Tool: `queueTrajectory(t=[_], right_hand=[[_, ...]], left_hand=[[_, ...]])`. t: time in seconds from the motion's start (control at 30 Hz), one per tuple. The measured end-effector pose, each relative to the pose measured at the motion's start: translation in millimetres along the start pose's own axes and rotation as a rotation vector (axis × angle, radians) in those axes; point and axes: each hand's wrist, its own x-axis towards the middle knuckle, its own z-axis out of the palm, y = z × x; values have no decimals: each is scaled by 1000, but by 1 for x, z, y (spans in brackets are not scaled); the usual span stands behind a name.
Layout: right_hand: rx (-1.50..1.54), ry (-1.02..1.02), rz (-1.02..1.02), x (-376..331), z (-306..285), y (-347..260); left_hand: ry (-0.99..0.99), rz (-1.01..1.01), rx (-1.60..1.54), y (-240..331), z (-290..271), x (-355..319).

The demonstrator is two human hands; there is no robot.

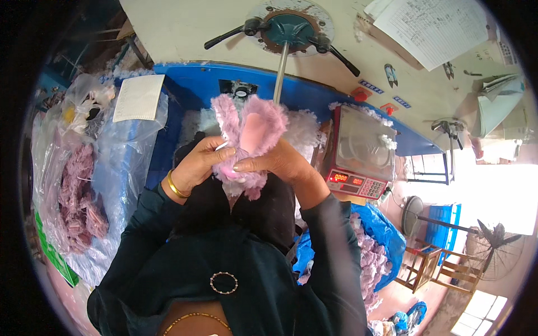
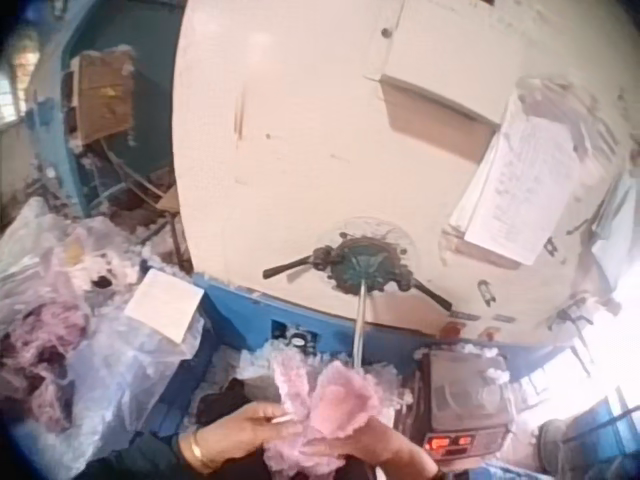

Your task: The person repeatedly takes pink fluffy material and stuffs it into small pink plush toys using a metal rod. After each stuffing, the person places the toy on a digital scale and then returns to the bag to retrieve more material.

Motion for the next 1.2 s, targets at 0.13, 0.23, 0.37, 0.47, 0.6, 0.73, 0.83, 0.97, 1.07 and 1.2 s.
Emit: queueTrajectory(t=[0.13,0.23,0.37,0.47,0.6,0.73,0.83,0.97,1.07,1.2], right_hand=[[-274,84,-363,-3,-7,18],[-927,116,-649,-8,-19,25],[-69,-126,-106,-11,-21,56],[-520,-108,-627,-5,-31,55],[-544,-3,-517,-11,-44,41],[-708,-39,-369,-6,-56,39],[-308,195,-247,-19,-34,-2],[-736,525,-591,7,-50,-8],[-498,507,-419,11,-59,3],[-385,584,-430,22,-49,7]], left_hand=[[-22,-48,-49,1,3,2],[1,-11,-67,-1,4,3],[-9,80,86,-19,-9,0],[59,217,212,-9,10,4],[-2,496,223,-1,19,17],[8,462,316,-15,3,33],[100,608,597,-2,12,51],[175,718,519,7,20,83],[188,794,654,14,19,92],[299,554,401,15,14,102]])
